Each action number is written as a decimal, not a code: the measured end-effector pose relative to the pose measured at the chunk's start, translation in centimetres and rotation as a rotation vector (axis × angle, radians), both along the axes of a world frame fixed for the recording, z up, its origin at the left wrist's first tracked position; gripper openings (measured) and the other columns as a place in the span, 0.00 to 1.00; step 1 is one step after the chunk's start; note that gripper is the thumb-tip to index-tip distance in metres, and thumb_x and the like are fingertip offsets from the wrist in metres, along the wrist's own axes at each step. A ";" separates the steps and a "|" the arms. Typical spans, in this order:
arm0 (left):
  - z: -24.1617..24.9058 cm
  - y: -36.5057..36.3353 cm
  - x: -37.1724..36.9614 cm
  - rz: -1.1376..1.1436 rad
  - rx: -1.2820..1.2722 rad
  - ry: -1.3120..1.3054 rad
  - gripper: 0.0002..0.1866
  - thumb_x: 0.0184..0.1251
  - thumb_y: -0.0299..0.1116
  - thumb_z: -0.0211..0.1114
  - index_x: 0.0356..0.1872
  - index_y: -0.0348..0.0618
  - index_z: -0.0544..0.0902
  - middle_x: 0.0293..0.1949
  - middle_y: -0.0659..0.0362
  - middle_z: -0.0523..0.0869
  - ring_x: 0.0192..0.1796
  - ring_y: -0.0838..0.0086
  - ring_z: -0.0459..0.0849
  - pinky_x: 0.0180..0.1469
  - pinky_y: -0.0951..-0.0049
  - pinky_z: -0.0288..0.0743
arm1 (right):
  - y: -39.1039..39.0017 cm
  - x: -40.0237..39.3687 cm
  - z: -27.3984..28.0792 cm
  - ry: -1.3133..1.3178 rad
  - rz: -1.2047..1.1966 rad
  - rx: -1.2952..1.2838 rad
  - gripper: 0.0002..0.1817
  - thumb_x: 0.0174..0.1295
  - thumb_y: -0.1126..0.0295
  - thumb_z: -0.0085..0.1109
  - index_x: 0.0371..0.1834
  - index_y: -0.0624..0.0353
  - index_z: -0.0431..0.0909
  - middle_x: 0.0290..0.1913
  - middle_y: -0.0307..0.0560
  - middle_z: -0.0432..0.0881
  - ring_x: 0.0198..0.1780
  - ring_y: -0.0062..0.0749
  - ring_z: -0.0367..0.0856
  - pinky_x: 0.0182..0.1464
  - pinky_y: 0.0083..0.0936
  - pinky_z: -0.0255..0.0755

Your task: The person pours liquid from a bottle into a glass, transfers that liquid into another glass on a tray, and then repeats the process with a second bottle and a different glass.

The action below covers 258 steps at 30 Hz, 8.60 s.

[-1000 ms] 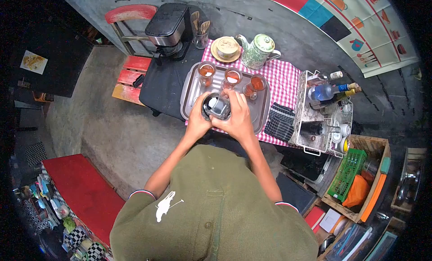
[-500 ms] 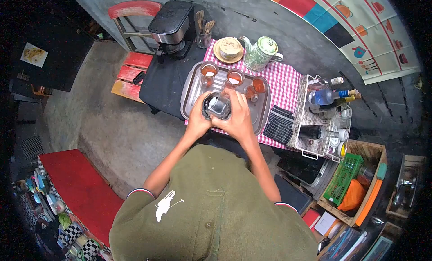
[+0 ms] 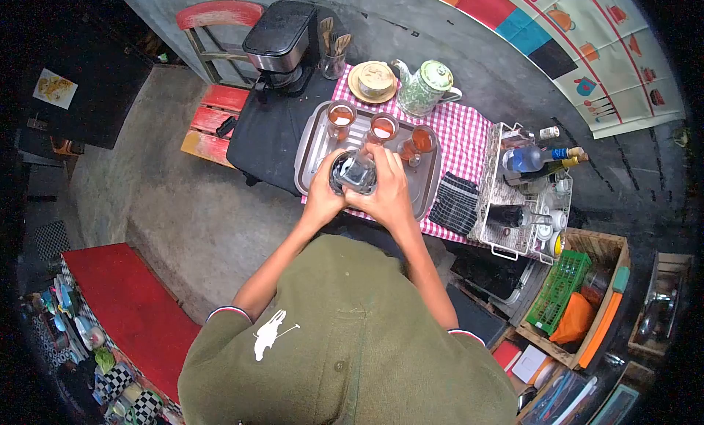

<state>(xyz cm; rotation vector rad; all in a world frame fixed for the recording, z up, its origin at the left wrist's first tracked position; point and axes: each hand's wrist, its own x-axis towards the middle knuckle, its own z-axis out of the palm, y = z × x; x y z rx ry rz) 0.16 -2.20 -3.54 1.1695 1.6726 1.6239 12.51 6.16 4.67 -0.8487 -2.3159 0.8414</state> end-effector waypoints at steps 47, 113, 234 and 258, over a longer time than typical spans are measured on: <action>0.1 0.2 -1.1 0.020 0.014 -0.007 0.38 0.43 0.25 0.75 0.63 0.39 0.74 0.56 0.49 0.82 0.62 0.54 0.81 0.65 0.60 0.73 | 0.3 -1.4 0.1 -0.030 0.022 0.000 0.38 0.38 0.65 0.74 0.57 0.65 0.73 0.51 0.55 0.80 0.53 0.52 0.77 0.59 0.43 0.71; -0.5 1.9 -1.5 -0.022 -0.042 -0.029 0.38 0.48 0.30 0.77 0.65 0.37 0.73 0.60 0.48 0.81 0.64 0.61 0.80 0.67 0.64 0.71 | 2.7 -1.8 -0.4 -0.061 0.050 -0.059 0.36 0.38 0.62 0.73 0.55 0.61 0.71 0.47 0.58 0.77 0.52 0.57 0.78 0.55 0.48 0.73; -1.5 -1.2 -2.9 0.019 0.019 -0.121 0.42 0.48 0.27 0.81 0.65 0.39 0.66 0.59 0.55 0.77 0.64 0.69 0.76 0.68 0.69 0.69 | 3.6 2.8 0.0 0.346 0.248 -0.686 0.31 0.47 0.72 0.74 0.56 0.58 0.72 0.49 0.42 0.84 0.52 0.26 0.83 0.58 0.28 0.77; -9.0 1.0 -6.6 0.001 -0.099 0.114 0.41 0.43 0.34 0.84 0.62 0.35 0.75 0.55 0.50 0.82 0.60 0.62 0.81 0.65 0.65 0.72 | 2.0 4.5 -2.5 0.265 -0.020 -0.573 0.32 0.46 0.70 0.76 0.55 0.60 0.71 0.47 0.45 0.84 0.51 0.27 0.83 0.54 0.29 0.78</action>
